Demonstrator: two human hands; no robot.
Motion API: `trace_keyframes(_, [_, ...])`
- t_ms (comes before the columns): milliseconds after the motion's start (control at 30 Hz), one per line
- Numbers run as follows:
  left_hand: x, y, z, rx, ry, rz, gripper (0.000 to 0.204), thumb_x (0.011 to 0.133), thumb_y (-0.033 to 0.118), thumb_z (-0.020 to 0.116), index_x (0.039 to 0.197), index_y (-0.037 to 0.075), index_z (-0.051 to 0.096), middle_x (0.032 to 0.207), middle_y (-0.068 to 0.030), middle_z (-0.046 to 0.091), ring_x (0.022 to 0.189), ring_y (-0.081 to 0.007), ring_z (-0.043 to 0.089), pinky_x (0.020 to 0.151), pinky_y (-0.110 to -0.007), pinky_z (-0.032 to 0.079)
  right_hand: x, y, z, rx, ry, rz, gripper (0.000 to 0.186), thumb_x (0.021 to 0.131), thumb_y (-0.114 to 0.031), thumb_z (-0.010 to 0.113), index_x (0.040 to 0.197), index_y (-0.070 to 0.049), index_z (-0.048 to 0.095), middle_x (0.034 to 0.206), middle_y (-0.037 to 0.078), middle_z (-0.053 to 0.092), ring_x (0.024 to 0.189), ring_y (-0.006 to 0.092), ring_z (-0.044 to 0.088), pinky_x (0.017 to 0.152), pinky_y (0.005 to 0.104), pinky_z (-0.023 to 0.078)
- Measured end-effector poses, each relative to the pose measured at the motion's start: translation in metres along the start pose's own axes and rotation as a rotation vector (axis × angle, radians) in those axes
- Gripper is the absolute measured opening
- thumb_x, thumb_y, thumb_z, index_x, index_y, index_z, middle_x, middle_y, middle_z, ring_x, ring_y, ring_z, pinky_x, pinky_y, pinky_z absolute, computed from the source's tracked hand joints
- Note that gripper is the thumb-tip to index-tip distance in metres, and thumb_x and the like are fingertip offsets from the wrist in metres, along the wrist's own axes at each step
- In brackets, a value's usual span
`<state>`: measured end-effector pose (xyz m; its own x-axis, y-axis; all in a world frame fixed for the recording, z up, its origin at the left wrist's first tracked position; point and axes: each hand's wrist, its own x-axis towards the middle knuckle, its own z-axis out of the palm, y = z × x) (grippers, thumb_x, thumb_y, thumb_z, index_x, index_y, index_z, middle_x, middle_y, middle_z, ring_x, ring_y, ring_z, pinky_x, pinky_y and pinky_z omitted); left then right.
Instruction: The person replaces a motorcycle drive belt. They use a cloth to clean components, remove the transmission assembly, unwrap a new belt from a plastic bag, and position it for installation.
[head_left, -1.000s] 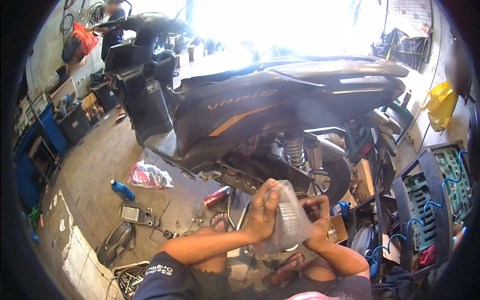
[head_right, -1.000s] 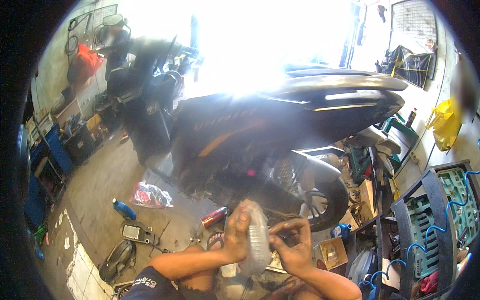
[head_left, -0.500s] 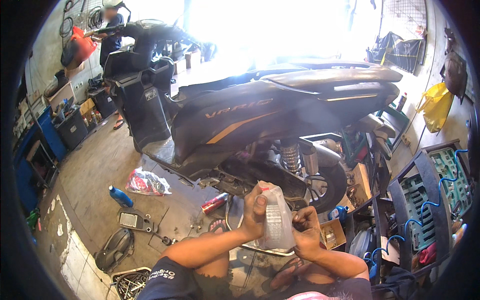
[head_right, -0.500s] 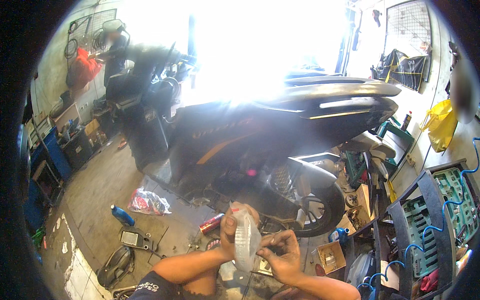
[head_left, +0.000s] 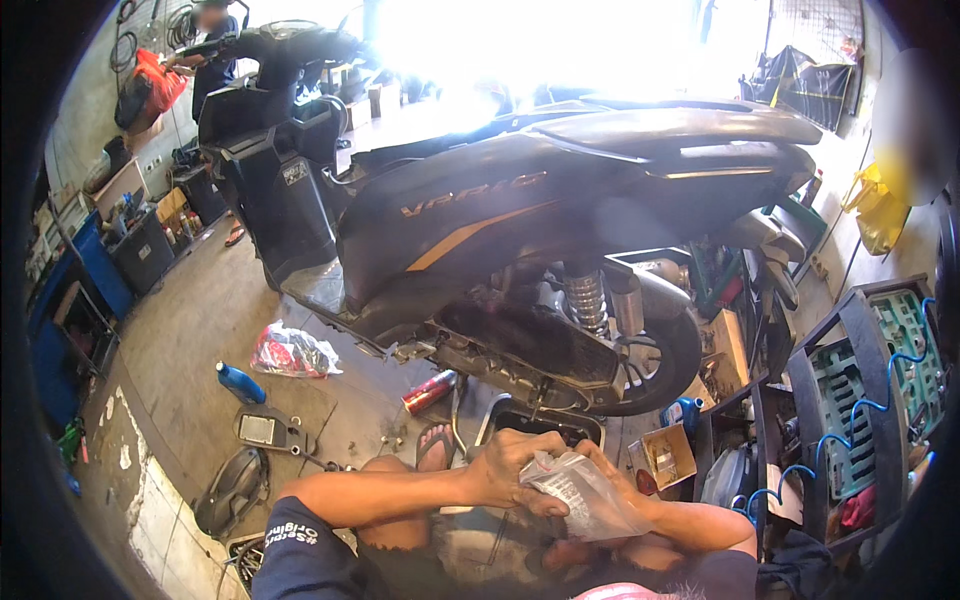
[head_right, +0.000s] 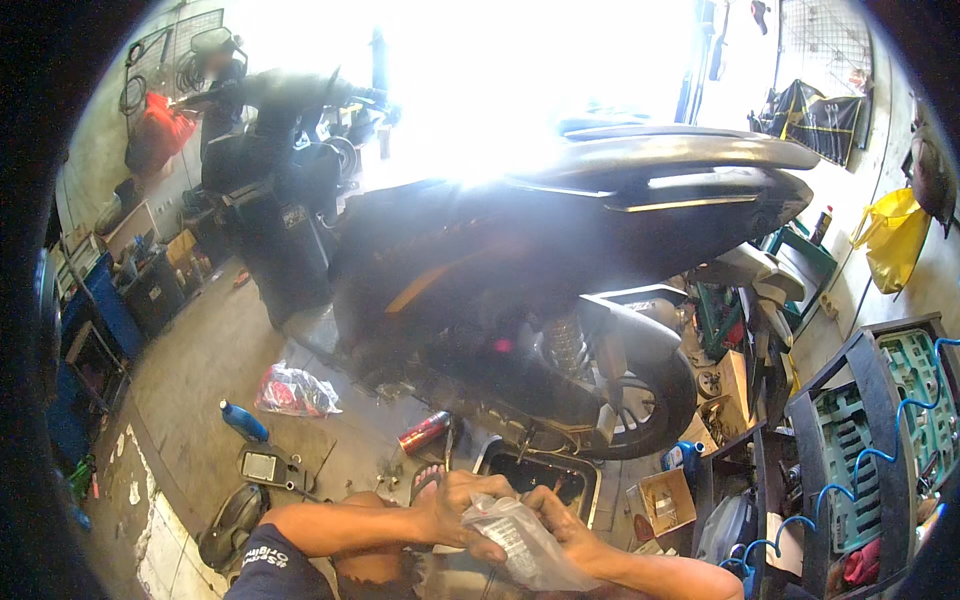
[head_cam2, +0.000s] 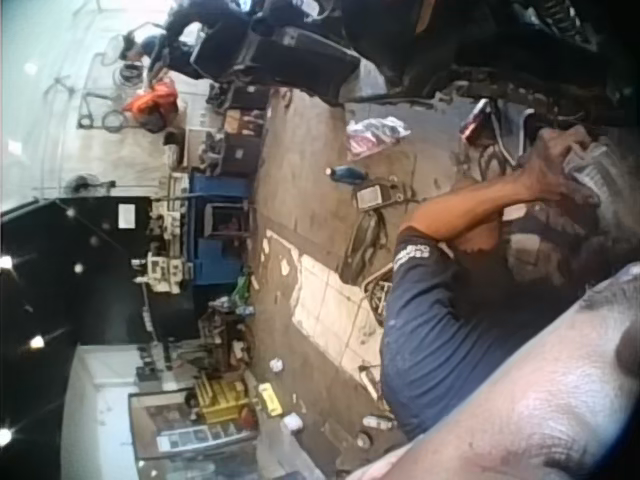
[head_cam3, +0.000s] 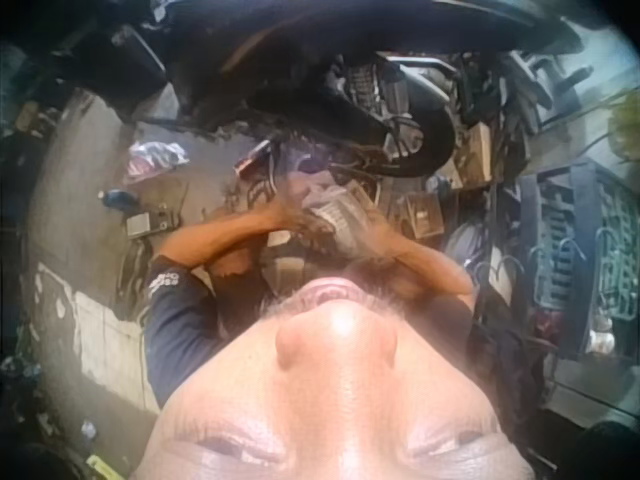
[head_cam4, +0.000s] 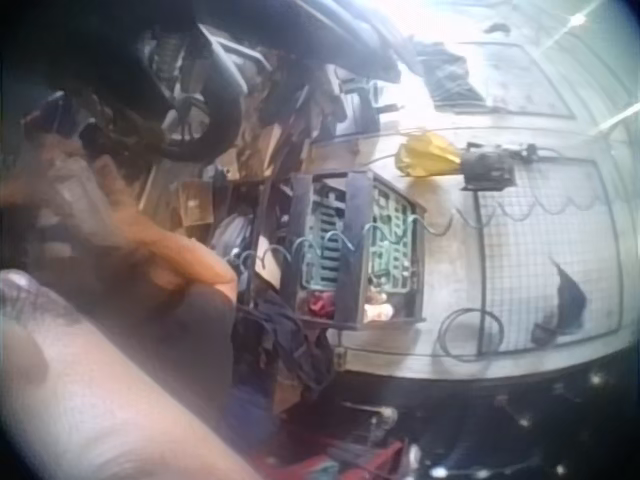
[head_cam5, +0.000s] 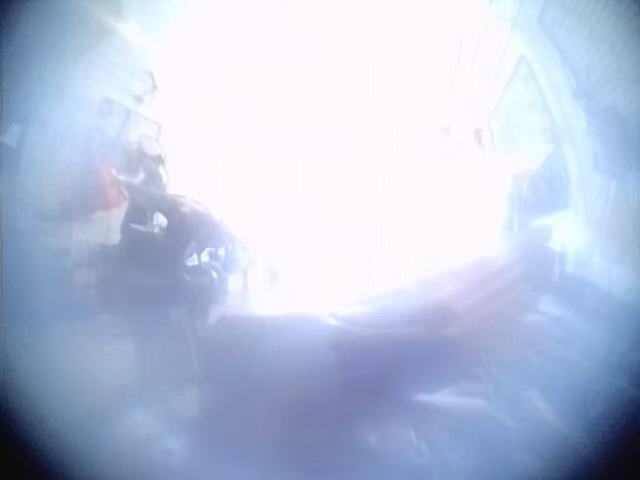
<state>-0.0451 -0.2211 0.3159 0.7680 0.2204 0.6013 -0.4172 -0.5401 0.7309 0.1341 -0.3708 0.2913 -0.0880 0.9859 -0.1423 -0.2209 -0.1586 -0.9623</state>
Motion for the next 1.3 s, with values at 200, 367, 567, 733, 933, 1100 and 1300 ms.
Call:
trace_keyframes(200, [-0.010,0.005,0.001,0.012,-0.082,0.154,0.058,0.073,0.050,0.086,0.096,0.001,0.065,0.073,-0.0100,0.063,0.064,-0.0286,0.067,0.056,-0.038,0.051,-0.015,0.023,-0.024,-0.706,-0.318,-0.290,0.036,0.091,-0.030,0.071,0.109,-0.006,0.052,0.110,0.012,0.058,0.098,0.0262,0.053,0.091,0.0418,0.037])
trace_keyframes(367, [-0.020,0.031,0.001,-0.121,-0.078,0.267,0.056,0.073,0.046,0.088,0.090,-0.002,0.065,0.073,-0.0111,0.063,0.064,-0.0291,0.067,0.059,-0.038,0.053,-0.031,0.005,0.001,-0.342,-0.394,-0.257,0.021,0.099,-0.012,0.061,0.095,-0.005,0.041,0.093,0.013,0.057,0.084,0.0244,0.055,0.075,0.0380,0.044])
trace_keyframes(567, [-0.042,0.026,-0.006,-0.015,-0.167,0.225,0.053,0.071,0.042,0.089,0.091,-0.001,0.066,0.078,-0.0110,0.064,0.069,-0.0303,0.064,0.062,-0.037,0.052,-0.059,0.016,-0.018,-0.535,-0.413,-0.169,0.022,0.099,-0.012,0.065,0.097,-0.005,0.044,0.094,0.013,0.060,0.083,0.0218,0.058,0.072,0.0361,0.047])
trace_keyframes(733, [-0.049,-0.002,-0.015,-0.546,-0.578,-0.351,0.067,0.079,0.037,0.082,0.129,0.000,0.056,0.105,-0.0107,0.064,0.100,-0.0286,0.060,0.090,-0.041,0.047,-0.057,0.012,-0.020,-0.383,-0.228,-0.113,0.026,0.094,-0.005,0.071,0.101,-0.004,0.046,0.099,0.014,0.062,0.089,0.0199,0.061,0.073,0.0327,0.048])
trace_keyframes(933, [-0.033,0.001,-0.007,-0.606,-0.758,-0.548,0.054,0.103,0.033,0.058,0.146,0.003,0.046,0.099,-0.0091,0.060,0.101,-0.0245,0.057,0.093,-0.041,0.044,-0.034,0.002,-0.018,-0.386,-0.204,-0.306,0.031,0.093,-0.011,0.074,0.108,-0.001,0.048,0.101,0.014,0.064,0.087,0.0240,0.066,0.077,0.0364,0.052])
trace_keyframes(1100, [-0.036,-0.003,0.015,-0.136,-0.524,-0.130,0.031,0.098,0.030,0.064,0.108,0.001,0.066,0.087,-0.0095,0.061,0.087,-0.0262,0.061,0.083,-0.039,0.045,-0.042,-0.016,-0.012,-0.408,-0.179,-0.163,0.034,0.093,-0.018,0.075,0.111,-0.002,0.051,0.095,0.014,0.066,0.078,0.0266,0.065,0.071,0.0377,0.051])
trace_keyframes(1300, [-0.044,-0.004,0.018,-0.178,-0.730,-0.164,0.024,0.094,0.023,0.068,0.081,0.003,0.062,0.075,-0.0086,0.059,0.078,-0.0280,0.062,0.077,-0.040,0.047,-0.047,0.000,-0.008,-0.683,-0.338,-0.406,0.032,0.093,-0.036,0.073,0.107,-0.008,0.066,0.076,0.008,0.067,0.071,0.0306,0.062,0.070,0.0377,0.044])
